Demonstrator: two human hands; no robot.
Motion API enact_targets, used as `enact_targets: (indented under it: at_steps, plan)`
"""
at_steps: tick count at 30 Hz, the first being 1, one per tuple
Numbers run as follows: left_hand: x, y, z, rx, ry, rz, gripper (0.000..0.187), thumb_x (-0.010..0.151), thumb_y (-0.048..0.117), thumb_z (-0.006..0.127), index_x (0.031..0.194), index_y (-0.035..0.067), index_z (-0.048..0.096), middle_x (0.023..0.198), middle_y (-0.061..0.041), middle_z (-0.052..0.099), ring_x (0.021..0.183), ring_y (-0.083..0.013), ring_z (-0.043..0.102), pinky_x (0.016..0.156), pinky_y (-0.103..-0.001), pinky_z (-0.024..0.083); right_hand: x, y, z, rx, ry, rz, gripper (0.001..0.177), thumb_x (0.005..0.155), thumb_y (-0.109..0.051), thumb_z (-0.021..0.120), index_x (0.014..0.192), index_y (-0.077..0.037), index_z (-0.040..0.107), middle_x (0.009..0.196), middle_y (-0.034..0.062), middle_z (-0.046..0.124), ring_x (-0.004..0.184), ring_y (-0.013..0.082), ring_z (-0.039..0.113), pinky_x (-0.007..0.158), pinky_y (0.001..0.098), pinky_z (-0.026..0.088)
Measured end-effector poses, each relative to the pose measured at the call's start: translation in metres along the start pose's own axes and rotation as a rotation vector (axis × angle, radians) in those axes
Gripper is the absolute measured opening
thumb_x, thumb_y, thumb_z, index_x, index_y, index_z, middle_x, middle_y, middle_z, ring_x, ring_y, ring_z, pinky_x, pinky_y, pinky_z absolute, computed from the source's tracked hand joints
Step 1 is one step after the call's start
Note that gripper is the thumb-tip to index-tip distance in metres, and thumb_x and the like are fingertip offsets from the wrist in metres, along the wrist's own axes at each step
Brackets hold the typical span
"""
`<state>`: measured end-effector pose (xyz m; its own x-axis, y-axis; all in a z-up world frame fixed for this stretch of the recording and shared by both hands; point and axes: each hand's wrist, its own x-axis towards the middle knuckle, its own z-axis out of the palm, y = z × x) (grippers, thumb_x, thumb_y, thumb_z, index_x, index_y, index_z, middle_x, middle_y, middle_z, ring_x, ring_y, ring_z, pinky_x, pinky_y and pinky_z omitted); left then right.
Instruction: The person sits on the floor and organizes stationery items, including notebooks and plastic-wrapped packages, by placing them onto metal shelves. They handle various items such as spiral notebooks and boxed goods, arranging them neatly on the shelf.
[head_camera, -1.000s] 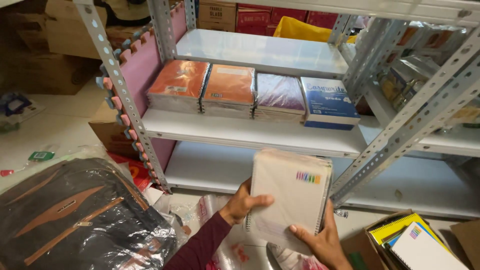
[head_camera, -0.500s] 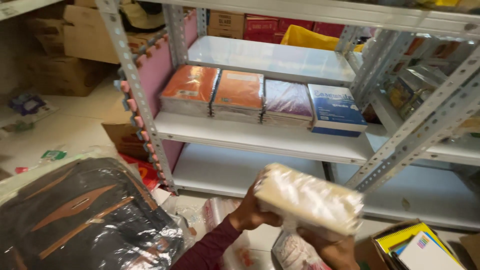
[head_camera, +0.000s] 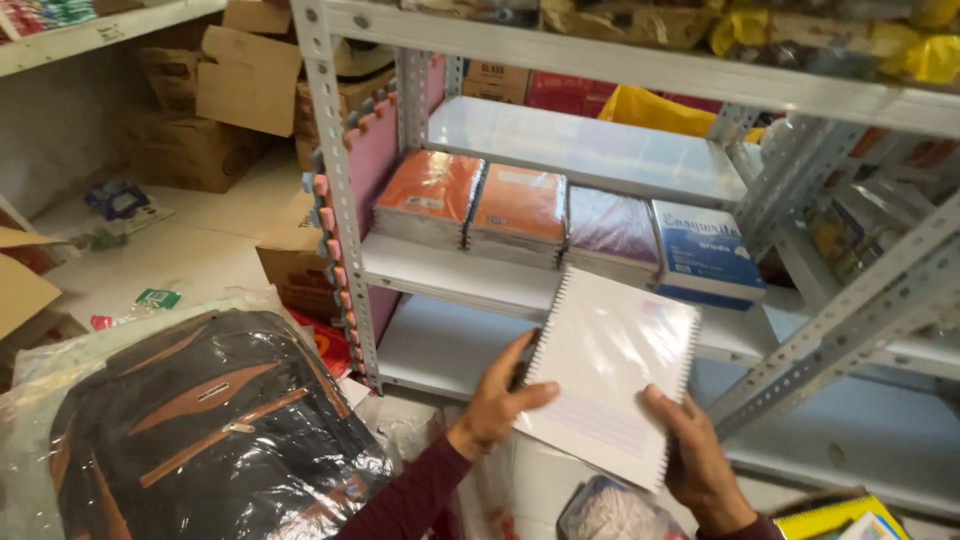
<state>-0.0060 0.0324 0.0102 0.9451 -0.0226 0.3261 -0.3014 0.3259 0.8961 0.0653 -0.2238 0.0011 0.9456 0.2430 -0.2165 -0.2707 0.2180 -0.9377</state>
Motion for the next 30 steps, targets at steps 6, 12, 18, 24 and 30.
enact_targets:
  at_steps: [6, 12, 18, 24, 30]
  plan:
    - [0.025, 0.031, -0.058, -0.09, 0.211, 0.002, 0.077, 0.083, 0.009, 0.073, 0.152, 0.001, 0.04, 0.125, -0.017, 0.069, 0.11, -0.0245, 0.068, 0.098, -0.035, 0.054, -0.001, -0.017, 0.074, -0.078, -0.182, -0.001, 0.08, 0.079, -0.022, 0.072, 0.151, -0.01, 0.04, 0.133, 0.0185, 0.063, 0.119, 0.0313, 0.062, 0.092, 0.0468, 0.056]
    - [0.08, 0.071, -0.123, -0.022, 0.362, 0.144, 0.07, 0.081, 0.01, 0.068, 0.147, -0.001, 0.05, 0.114, -0.018, 0.072, 0.099, -0.0239, 0.069, 0.091, -0.035, 0.055, 0.068, -0.048, 0.147, -0.083, -0.364, -0.112, 0.076, 0.086, -0.019, 0.068, 0.155, -0.013, 0.039, 0.139, 0.0123, 0.059, 0.12, 0.0306, 0.061, 0.085, 0.0491, 0.059]
    - [0.147, 0.086, -0.196, 0.011, 0.542, 0.284, 0.052, 0.084, 0.015, 0.065, 0.133, -0.003, 0.064, 0.116, -0.011, 0.071, 0.106, -0.0195, 0.065, 0.096, -0.031, 0.049, 0.138, -0.084, 0.225, -0.104, -0.434, -0.199, 0.073, 0.091, -0.031, 0.064, 0.154, -0.009, 0.035, 0.149, 0.0078, 0.048, 0.13, 0.0271, 0.054, 0.085, 0.0505, 0.059]
    - [0.204, 0.056, -0.261, 0.223, 0.693, 0.435, 0.046, 0.091, 0.023, 0.064, 0.127, -0.007, 0.066, 0.119, -0.014, 0.07, 0.111, -0.0255, 0.063, 0.099, -0.035, 0.047, 0.255, -0.057, 0.252, -0.317, -0.368, -0.178, 0.064, 0.102, -0.045, 0.062, 0.146, 0.0, 0.049, 0.146, 0.0283, 0.045, 0.132, 0.0485, 0.045, 0.089, 0.0552, 0.054]
    - [0.231, 0.012, -0.308, 0.767, 0.91, 0.521, 0.05, 0.1, 0.031, 0.061, 0.134, -0.006, 0.061, 0.134, -0.022, 0.065, 0.127, -0.0319, 0.061, 0.113, -0.04, 0.044, 0.244, -0.055, 0.256, -1.327, -0.177, -0.876, 0.063, 0.08, -0.053, 0.074, 0.13, -0.014, 0.071, 0.128, 0.0171, 0.07, 0.119, 0.0408, 0.06, 0.096, 0.0526, 0.048]
